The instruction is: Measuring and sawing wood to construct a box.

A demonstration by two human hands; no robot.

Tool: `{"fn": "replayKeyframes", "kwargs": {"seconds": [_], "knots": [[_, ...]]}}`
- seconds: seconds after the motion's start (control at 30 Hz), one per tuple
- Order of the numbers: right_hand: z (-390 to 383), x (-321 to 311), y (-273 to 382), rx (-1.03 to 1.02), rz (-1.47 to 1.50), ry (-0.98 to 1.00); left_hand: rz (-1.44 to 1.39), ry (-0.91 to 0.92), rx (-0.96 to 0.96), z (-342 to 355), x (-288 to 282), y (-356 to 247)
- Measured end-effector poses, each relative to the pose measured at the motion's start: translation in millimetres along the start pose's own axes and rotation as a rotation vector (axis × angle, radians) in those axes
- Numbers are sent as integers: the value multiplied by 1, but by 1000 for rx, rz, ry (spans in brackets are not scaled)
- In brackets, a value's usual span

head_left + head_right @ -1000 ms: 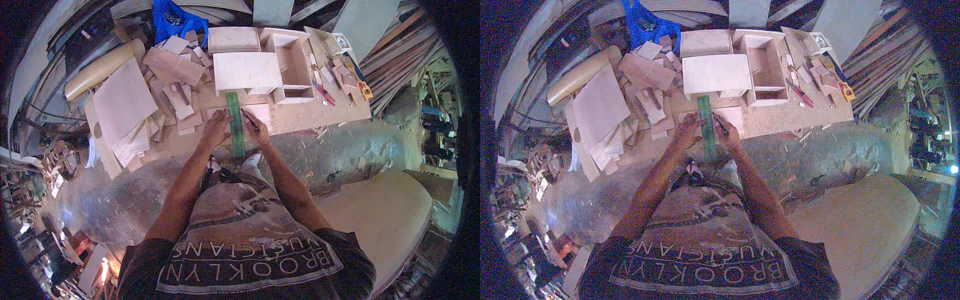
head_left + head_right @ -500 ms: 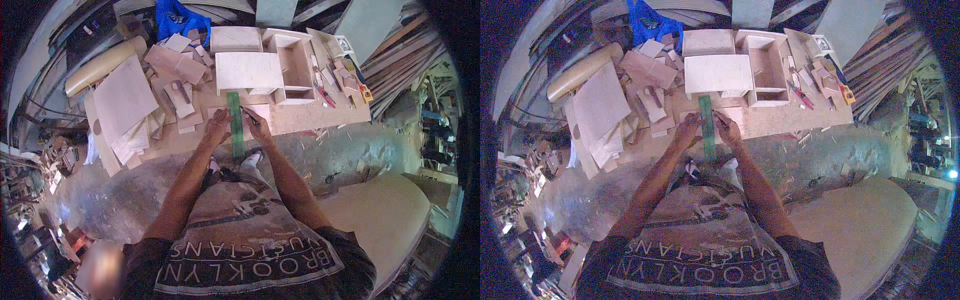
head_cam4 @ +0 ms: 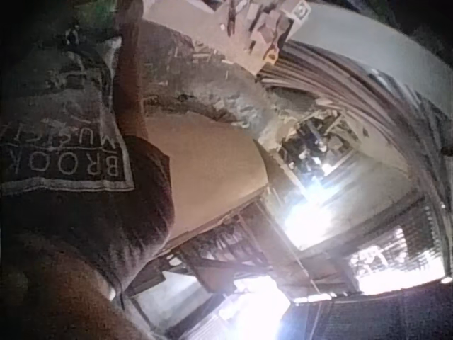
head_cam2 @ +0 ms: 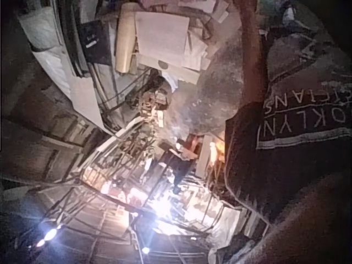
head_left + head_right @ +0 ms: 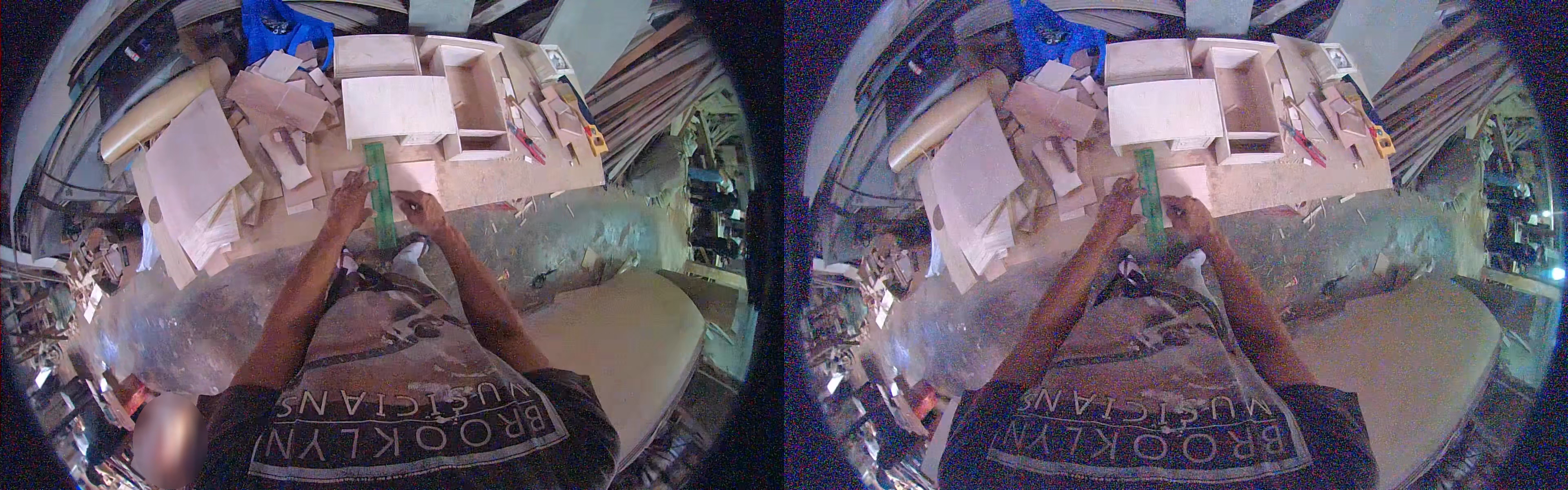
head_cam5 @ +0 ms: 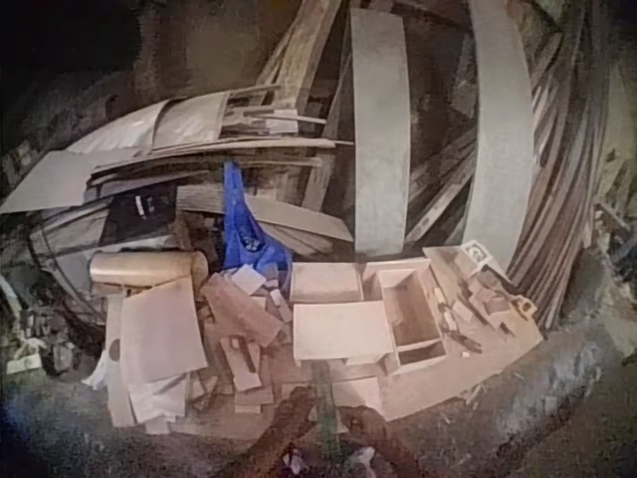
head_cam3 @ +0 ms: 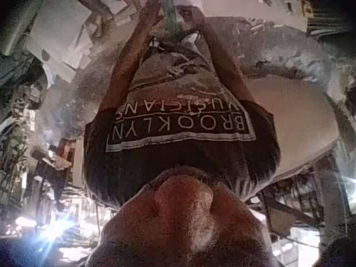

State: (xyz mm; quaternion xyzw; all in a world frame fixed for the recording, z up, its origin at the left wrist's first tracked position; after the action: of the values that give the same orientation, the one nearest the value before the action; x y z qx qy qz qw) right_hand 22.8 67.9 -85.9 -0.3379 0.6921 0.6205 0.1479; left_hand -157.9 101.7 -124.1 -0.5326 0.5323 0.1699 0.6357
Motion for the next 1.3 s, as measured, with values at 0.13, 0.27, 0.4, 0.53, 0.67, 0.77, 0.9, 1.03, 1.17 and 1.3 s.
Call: {"fn": "replayKeyframes", "kwargs": {"seconds": [0.13, 0.27, 0.4, 0.53, 0.67, 0.77, 0.9, 1.03, 1.17, 1.3], "knots": [[-29, 4, 18, -43, -134, 40, 7, -41, 3, -3, 2, 5], [-45, 2, 22, -206, -86, -122, 26, -1, -48, -4, 1, 0], [-42, -4, 15, -54, 125, -131, 4, -56, 25, -7, -7, -5], [-36, 5, 2, -197, 38, -210, -17, -48, 14, -3, -9, -7], [-35, 12, 7, -204, -12, -214, -45, -105, 36, -5, -7, -2], [-29, 7, 12, -280, -9, -225, 14, -67, 23, -4, -6, -4], [-6, 4, 19, -150, -73, -15, -1, -25, -5, -3, -7, -6], [38, 3, 21, -160, -167, -39, 83, -166, 37, -9, 7, 7], [79, -7, -6, -399, -101, -277, 108, -188, 43, -4, 6, -2], [92, 0, -12, -349, -338, -151, 135, -163, -1, -8, 3, 0]]}}
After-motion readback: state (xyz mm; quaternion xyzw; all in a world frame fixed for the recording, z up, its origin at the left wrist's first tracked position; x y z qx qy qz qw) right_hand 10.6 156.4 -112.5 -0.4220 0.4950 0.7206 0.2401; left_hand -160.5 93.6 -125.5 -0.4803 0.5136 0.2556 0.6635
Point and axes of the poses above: each hand's wrist, its own z-axis towards the middle knuckle, its own x-axis out of the palm, y = z × x, the point moved 5 cm from there along z, towards the middle knuckle, and after that the axes turned 1 degree about -z, right-handed, at the moved point
